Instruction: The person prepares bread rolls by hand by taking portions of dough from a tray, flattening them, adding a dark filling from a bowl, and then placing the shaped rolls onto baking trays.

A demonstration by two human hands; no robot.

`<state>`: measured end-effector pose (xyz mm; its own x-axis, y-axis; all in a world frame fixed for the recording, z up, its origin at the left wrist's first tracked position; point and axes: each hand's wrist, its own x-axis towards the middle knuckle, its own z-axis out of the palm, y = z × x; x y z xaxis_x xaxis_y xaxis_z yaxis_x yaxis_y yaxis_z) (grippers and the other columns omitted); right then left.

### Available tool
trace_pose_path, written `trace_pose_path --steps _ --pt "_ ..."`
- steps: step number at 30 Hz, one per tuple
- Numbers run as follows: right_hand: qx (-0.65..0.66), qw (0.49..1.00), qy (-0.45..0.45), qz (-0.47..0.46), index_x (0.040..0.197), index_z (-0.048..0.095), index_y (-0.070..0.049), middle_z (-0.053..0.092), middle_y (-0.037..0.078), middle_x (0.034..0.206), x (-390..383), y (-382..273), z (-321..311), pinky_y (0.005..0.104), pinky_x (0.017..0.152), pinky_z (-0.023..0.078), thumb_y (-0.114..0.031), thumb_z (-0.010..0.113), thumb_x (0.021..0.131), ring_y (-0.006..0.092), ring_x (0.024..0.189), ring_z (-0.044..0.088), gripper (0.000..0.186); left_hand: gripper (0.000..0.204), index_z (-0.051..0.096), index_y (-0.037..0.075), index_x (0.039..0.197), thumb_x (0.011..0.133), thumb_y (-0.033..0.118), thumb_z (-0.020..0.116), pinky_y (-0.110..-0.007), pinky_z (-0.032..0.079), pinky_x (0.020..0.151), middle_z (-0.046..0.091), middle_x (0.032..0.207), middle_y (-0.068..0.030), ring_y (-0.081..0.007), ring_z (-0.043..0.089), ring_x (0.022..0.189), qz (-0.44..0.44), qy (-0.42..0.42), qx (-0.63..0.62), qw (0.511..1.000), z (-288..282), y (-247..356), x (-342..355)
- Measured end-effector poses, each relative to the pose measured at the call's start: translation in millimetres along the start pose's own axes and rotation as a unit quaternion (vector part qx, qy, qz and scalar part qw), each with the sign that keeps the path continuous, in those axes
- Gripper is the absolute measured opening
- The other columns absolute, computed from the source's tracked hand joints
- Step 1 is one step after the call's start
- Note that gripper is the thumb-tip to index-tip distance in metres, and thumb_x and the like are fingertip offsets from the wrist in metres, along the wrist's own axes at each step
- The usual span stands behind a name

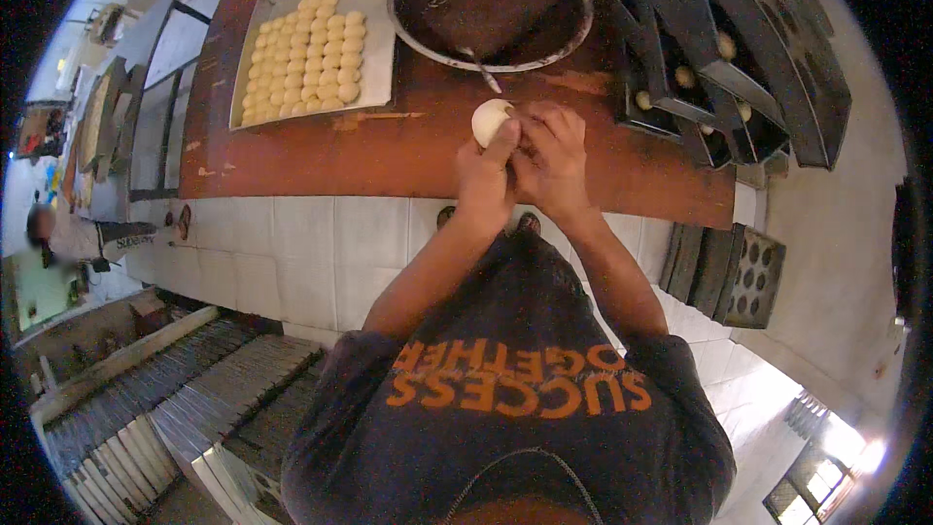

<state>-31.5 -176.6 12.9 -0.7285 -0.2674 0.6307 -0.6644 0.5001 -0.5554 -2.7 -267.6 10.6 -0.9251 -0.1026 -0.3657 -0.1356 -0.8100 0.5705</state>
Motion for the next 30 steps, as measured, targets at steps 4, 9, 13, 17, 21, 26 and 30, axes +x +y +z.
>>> trace_pose_path --steps 4,9,13,17,21,26,30 --pt "-0.027 1.000 -0.008 0.008 0.085 0.059 -0.006 0.054 0.010 0.096 -4.5 -5.4 19.7 0.0398 0.079 0.038 -0.004 0.065 0.057 0.0303 0.095 0.047 0.029 0.024 0.052 0.006 0.102 0.083 0.018 0.058 -0.029 0.049 0.069 0.057 0.093 -0.0040 -0.0153 0.056 0.083 -0.032 -0.042 0.031 0.998 -30.8 13.7 7.0" --pt "-0.021 0.996 -0.072 0.053 0.081 0.059 -0.005 0.055 0.010 0.091 4.1 -24.1 34.5 0.0366 0.074 0.042 0.001 0.062 0.059 0.0281 0.089 0.050 0.023 0.025 0.052 0.008 0.104 0.082 0.018 0.058 -0.028 0.049 0.068 0.057 0.091 -0.0022 -0.0155 0.057 0.082 -0.102 -0.083 0.035 0.991 -65.8 26.3 17.3" --pt "-0.021 0.999 -0.023 0.007 0.082 0.058 -0.006 0.056 0.010 0.085 -0.6 -24.4 51.0 0.0395 0.075 0.039 -0.003 0.062 0.057 0.0306 0.084 0.050 0.025 0.025 0.051 0.008 0.104 0.082 0.016 0.057 -0.027 0.049 0.066 0.057 0.090 -0.0015 -0.0149 0.057 0.079 -0.135 -0.101 -0.055 0.984 -78.2 42.4 21.8" --pt "-0.056 0.998 -0.014 0.032 0.081 0.059 -0.006 0.058 0.009 0.081 10.0 -44.7 60.7 0.0388 0.071 0.042 -0.003 0.063 0.057 0.0315 0.080 0.052 0.024 0.029 0.049 0.006 0.107 0.083 0.020 0.056 -0.029 0.050 0.066 0.057 0.092 -0.0035 -0.0163 0.057 0.080 -0.051 -0.056 0.067 0.995 -81.4 45.3 15.5" --pt "-0.044 0.987 -0.096 0.123 0.083 0.059 -0.005 0.059 0.010 0.087 3.8 -44.7 52.8 0.0389 0.072 0.043 -0.005 0.064 0.059 0.0317 0.086 0.052 0.024 0.032 0.048 0.004 0.108 0.085 0.025 0.054 -0.032 0.049 0.070 0.057 0.094 -0.0060 -0.0183 0.057 0.082 -0.112 -0.086 0.101 0.985 -84.9 54.5 11.9" --pt "-0.031 0.997 -0.021 0.070 0.078 0.059 -0.004 0.059 0.011 0.091 10.8 -55.8 59.4 0.0382 0.075 0.043 -0.004 0.065 0.061 0.0311 0.087 0.054 0.018 0.033 0.049 0.005 0.107 0.085 0.029 0.054 -0.030 0.047 0.073 0.056 0.095 -0.0059 -0.0177 0.055 0.087 -0.133 -0.053 -0.027 0.989 -83.4 53.3 17.8" --pt "-0.056 0.998 -0.003 0.015 0.080 0.059 -0.003 0.059 0.011 0.091 0.8 -33.8 54.7 0.0386 0.077 0.043 -0.003 0.064 0.061 0.0307 0.088 0.055 0.020 0.032 0.050 0.006 0.106 0.085 0.030 0.053 -0.029 0.046 0.076 0.056 0.096 -0.0055 -0.0172 0.054 0.091 -0.085 -0.023 -0.047 0.995 -55.3 34.9 9.5"
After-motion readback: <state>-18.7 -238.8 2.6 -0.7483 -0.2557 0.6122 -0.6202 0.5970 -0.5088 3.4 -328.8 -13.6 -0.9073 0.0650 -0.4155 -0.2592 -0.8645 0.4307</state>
